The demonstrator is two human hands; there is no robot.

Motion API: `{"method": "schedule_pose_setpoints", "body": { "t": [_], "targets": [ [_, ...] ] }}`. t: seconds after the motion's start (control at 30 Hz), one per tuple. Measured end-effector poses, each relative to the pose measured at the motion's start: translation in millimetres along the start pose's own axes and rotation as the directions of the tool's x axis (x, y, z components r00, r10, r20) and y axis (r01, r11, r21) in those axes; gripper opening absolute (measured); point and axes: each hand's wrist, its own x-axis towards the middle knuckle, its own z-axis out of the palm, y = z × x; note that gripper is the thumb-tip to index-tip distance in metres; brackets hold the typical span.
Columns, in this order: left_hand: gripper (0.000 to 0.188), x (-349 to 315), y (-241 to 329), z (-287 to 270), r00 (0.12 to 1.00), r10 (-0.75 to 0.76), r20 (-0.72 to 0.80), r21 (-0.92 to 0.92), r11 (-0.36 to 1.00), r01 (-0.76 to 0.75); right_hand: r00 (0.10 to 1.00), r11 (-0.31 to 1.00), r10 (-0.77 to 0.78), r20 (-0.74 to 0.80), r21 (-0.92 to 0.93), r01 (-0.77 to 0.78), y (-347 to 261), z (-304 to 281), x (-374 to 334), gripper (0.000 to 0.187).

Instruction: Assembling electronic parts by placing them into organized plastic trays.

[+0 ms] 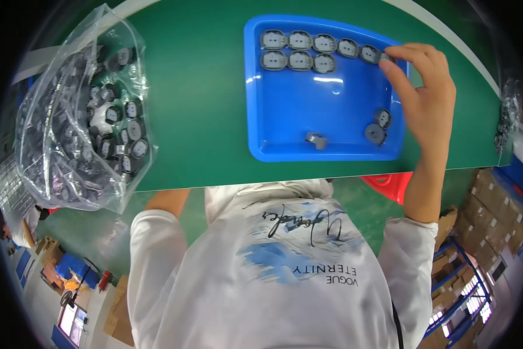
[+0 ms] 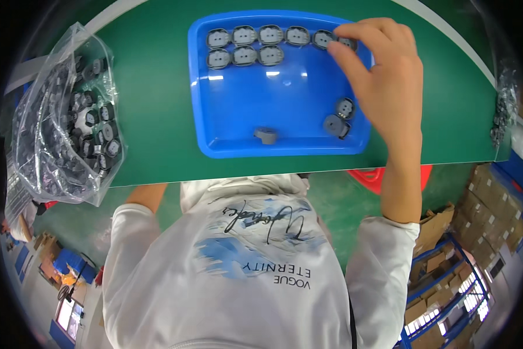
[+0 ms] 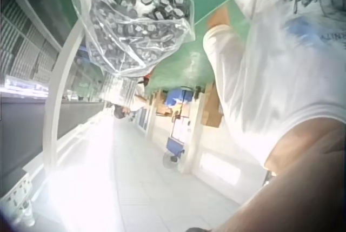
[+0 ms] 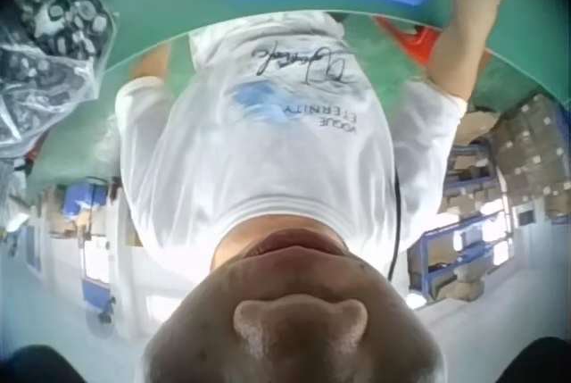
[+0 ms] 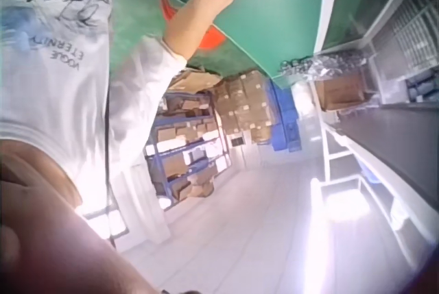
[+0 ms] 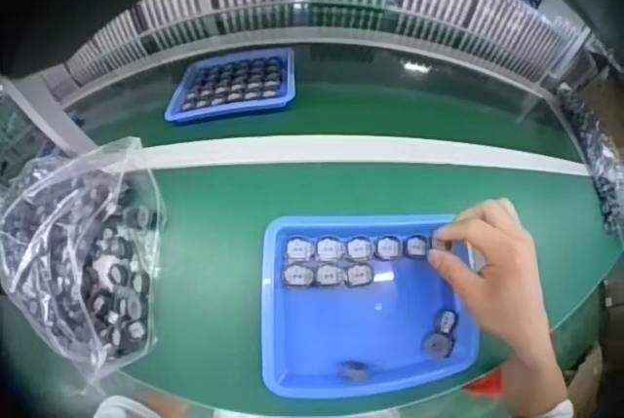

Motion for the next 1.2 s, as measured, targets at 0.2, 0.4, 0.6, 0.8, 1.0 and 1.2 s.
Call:
{"method": "schedule_pose_setpoints", "body": {
  "t": [0.2,0.4,0.6,0.8,1.0,1.2],
  "targets": [
    [0.032,-41,-22,-14,0.989,0.132,-0.073,-0.013,0.991,-0.133,0.997,0.972,-0.073,0.006,-0.221,0.073,20,5,-14,0.020],
    [0.026,-151,119,-127,0.867,0.428,0.254,-0.127,0.904,-0.409,0.995,0.974,-0.101,0.026,-0.201,0.104,29,9,-11,0.016],
    [0.022,-164,175,-172,0.570,0.690,-0.446,-0.183,0.554,-0.812,0.983,0.971,-0.182,0.027,-0.154,0.184,31,7,-9,0.016],
    [0.025,-108,217,-173,0.252,0.740,-0.624,0.398,0.578,-0.712,0.988,0.975,-0.144,0.049,-0.167,0.150,34,5,-13,0.019],
    [0.016,-94,219,-181,0.303,0.779,-0.550,0.434,0.576,-0.692,0.990,0.967,-0.132,0.058,-0.212,0.142,30,-1,-14,0.021],
    [0.024,-107,209,-184,0.367,0.667,-0.649,0.491,0.735,-0.467,0.940,0.989,-0.123,0.318,-0.037,0.142,-12,-32,-39,0.029]
  ]
}}
